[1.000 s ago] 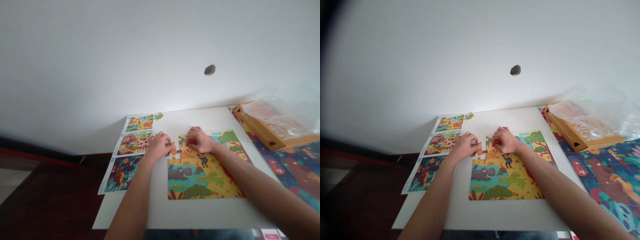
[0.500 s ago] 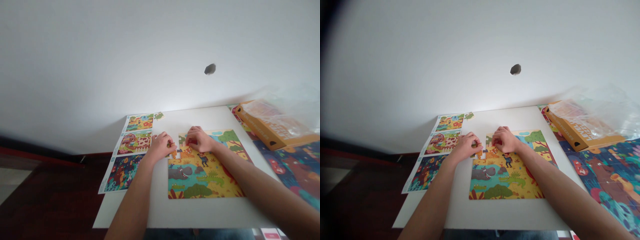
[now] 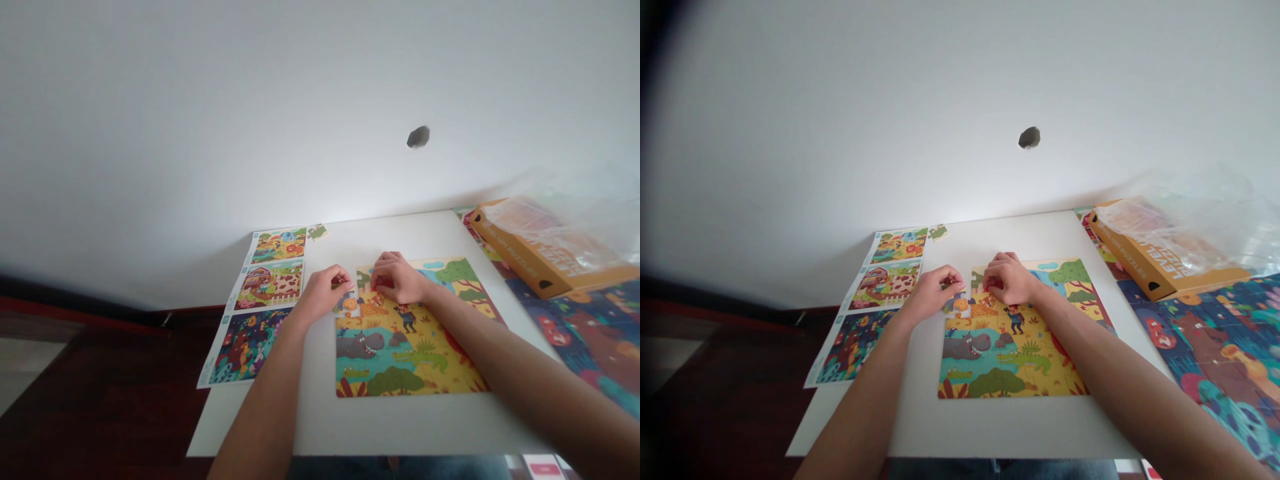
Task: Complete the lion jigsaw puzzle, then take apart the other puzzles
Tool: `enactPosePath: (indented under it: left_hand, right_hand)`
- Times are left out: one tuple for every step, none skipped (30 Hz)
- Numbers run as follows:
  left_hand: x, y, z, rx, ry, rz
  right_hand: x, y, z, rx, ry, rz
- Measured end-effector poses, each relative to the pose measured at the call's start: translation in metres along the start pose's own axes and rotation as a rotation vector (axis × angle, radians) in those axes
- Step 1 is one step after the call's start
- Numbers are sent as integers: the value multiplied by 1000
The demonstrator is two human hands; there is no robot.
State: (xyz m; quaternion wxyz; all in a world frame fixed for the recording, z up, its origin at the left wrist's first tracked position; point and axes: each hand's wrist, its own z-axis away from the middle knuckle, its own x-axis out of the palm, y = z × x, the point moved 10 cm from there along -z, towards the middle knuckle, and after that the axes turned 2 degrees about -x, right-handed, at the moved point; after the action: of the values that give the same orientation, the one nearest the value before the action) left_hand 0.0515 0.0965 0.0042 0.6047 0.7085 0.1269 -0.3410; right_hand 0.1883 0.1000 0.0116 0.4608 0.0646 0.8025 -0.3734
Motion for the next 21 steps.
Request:
enactPosePath:
  left_hand:
    - [2,2,0,5,-11,15]
    - [4,3,0,9,-22,23]
    - [6,5,0,13,-31,20]
    - [8,6,0,16,-38,5]
    - [9,6,0,19,-42,-17]
    - [11,6,0,24,-43,-45]
    - [12,7,-1,31,-42,-78]
    - [12,7,-1,40,-37,-112]
    - [12,8,-1,48,-29,-145]
    - [12,8,-2,55,-18,-175]
    - [11,9,-2,59,-6,-204]
    - [10,10,-2,61,3,-230]
    - [9,10,-1,62,7,-251]
    - [9,11,0,63,3,-267]
    - [9,11,0,65,-7,-278]
    - [9,12,1,69,-20,-287]
    - [10,12,2,76,-34,-295]
    - [10,12,2,83,-48,-305]
    - [11,12,3,89,-61,-316]
    - [12,11,3,93,-72,-327]
    - [13,11,3,93,-81,-338]
  right_hand:
    - [0,0,0,-2,2,-1]
    - [0,0,0,-4,5,0]
    - [0,0,0,-6,9,1]
    - [0,0,0,-8,12,2]
    - [0,1,0,-11,14,3]
    - [0,1,0,-12,15,3]
    - [1,1,1,-14,13,4]
    - [1,1,1,-16,12,3]
    - [1,1,1,-18,12,3]
    - [1,1,1,-19,13,3]
    - [1,0,1,-20,13,3]
    - [0,0,1,-21,14,1]
    - [0,0,1,-21,15,-1]
    - [0,0,1,-20,15,-3]
    - [0,0,1,-19,14,-4]
    - [0,0,1,-19,12,-6]
    - [0,0,1,-19,12,-6]
    - [0,0,1,-19,11,-6]
    - [1,0,1,-19,10,-6]
    - [1,0,1,-19,10,-5]
    - [1,0,1,-20,12,-5]
